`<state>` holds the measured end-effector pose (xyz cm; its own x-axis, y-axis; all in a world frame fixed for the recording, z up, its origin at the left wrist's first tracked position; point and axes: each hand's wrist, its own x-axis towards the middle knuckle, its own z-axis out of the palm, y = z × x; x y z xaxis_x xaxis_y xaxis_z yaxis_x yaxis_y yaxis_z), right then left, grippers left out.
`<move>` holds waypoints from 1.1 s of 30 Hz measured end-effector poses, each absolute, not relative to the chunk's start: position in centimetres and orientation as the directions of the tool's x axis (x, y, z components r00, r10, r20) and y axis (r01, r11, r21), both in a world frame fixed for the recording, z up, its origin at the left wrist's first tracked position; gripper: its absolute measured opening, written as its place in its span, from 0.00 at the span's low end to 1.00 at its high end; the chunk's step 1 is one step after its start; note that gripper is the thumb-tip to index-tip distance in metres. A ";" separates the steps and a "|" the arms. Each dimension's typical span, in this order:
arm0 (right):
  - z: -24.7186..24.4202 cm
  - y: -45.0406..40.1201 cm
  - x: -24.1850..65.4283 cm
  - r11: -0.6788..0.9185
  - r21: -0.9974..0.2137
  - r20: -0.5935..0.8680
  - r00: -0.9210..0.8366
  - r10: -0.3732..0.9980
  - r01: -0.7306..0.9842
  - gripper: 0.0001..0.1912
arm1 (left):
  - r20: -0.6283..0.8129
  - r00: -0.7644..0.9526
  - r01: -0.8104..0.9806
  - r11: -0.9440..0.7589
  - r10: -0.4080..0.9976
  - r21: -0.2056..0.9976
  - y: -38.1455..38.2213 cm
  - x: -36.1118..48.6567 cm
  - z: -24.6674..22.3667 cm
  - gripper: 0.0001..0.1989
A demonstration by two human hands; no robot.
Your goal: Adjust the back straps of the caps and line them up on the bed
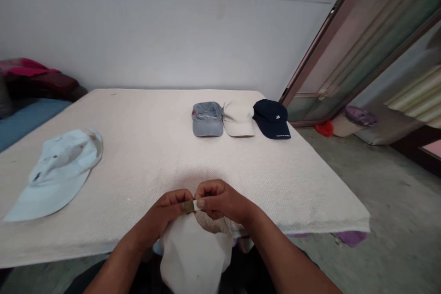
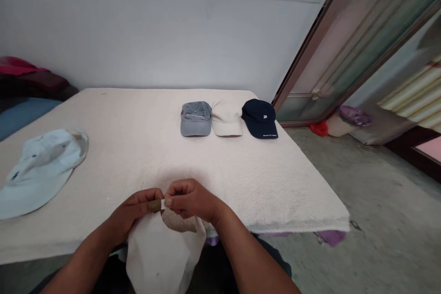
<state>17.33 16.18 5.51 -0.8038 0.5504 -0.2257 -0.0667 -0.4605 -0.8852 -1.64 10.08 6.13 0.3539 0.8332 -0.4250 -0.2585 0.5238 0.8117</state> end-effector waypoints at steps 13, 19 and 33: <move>5.8 16.8 18.1 -0.327 -0.940 -0.150 -0.744 0.652 -0.097 0.09 | -0.390 0.362 -0.338 0.509 0.847 0.792 10.2 -2.3 6.1 0.02; 5.4 16.2 17.1 -0.343 -0.929 -0.117 -0.767 0.631 -0.141 0.11 | -0.469 0.274 -0.203 0.527 0.840 0.825 10.1 -1.9 6.3 0.12; 5.5 16.3 16.9 -0.341 -0.940 -0.203 -0.783 0.588 -0.012 0.11 | -0.443 0.232 -0.164 0.484 0.866 0.859 10.5 -1.3 6.7 0.14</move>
